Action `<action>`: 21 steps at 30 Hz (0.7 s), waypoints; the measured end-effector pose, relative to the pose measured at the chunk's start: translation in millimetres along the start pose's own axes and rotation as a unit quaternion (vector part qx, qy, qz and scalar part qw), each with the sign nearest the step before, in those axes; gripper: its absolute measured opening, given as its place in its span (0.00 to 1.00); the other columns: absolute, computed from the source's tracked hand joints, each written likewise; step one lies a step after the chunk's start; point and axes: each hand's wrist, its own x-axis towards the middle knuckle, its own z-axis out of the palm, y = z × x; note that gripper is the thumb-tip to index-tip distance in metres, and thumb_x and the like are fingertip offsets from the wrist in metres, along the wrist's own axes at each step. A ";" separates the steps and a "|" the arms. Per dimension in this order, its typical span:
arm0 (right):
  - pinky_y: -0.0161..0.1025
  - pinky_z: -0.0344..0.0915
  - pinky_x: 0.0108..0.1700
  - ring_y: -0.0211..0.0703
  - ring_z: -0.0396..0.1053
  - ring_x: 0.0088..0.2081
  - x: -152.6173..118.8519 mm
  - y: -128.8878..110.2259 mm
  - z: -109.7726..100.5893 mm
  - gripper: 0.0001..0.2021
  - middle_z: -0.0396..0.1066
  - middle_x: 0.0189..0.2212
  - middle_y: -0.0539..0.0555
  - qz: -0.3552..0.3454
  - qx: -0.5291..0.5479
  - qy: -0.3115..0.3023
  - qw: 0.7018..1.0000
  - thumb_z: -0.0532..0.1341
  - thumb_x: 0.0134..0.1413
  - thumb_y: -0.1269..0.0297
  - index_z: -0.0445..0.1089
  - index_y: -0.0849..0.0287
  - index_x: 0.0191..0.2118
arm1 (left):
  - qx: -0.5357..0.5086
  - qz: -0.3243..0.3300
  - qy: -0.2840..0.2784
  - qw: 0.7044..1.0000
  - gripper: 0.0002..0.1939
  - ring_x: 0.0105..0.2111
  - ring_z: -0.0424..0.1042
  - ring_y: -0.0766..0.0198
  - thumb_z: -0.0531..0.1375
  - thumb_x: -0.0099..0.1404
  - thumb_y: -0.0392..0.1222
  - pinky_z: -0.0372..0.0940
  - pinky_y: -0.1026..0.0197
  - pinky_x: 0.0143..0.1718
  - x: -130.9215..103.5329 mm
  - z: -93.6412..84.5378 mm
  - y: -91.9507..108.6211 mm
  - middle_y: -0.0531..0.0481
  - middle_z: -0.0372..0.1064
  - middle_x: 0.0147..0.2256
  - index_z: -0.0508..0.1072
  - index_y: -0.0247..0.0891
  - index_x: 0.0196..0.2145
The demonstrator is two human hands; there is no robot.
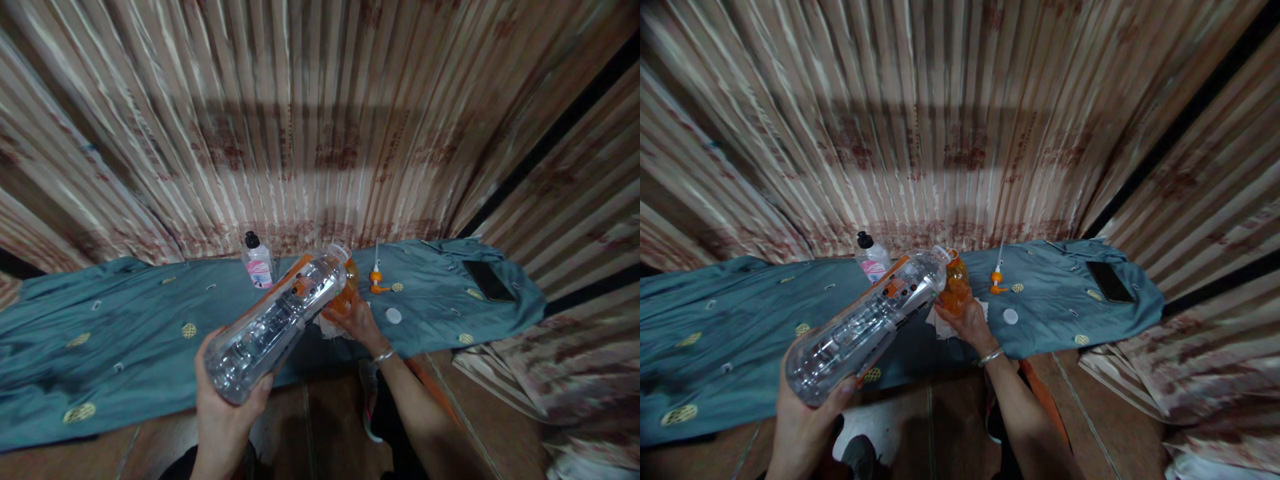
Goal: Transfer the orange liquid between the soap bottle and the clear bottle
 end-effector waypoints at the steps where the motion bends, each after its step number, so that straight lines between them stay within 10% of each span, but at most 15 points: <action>1: 0.66 0.87 0.63 0.73 0.91 0.58 -0.2 0.2 -0.1 0.35 0.91 0.54 0.63 0.003 0.001 -0.001 1.000 0.82 0.56 0.49 0.78 0.54 0.65 | 0.000 0.001 0.000 1.000 0.58 0.51 0.86 0.46 0.86 0.46 0.75 0.82 0.49 0.54 0.2 0.0 -0.5 0.41 0.83 0.55 0.74 0.43 0.65; 21: 0.70 0.88 0.63 0.73 0.92 0.57 -1.9 -5.7 -0.6 0.31 0.92 0.54 0.64 -0.006 0.022 0.008 1.000 0.82 0.55 0.50 0.79 0.53 0.62 | -0.007 -0.006 0.001 1.000 0.58 0.53 0.86 0.43 0.86 0.45 0.74 0.82 0.45 0.55 -0.5 0.1 0.0 0.41 0.82 0.57 0.75 0.44 0.65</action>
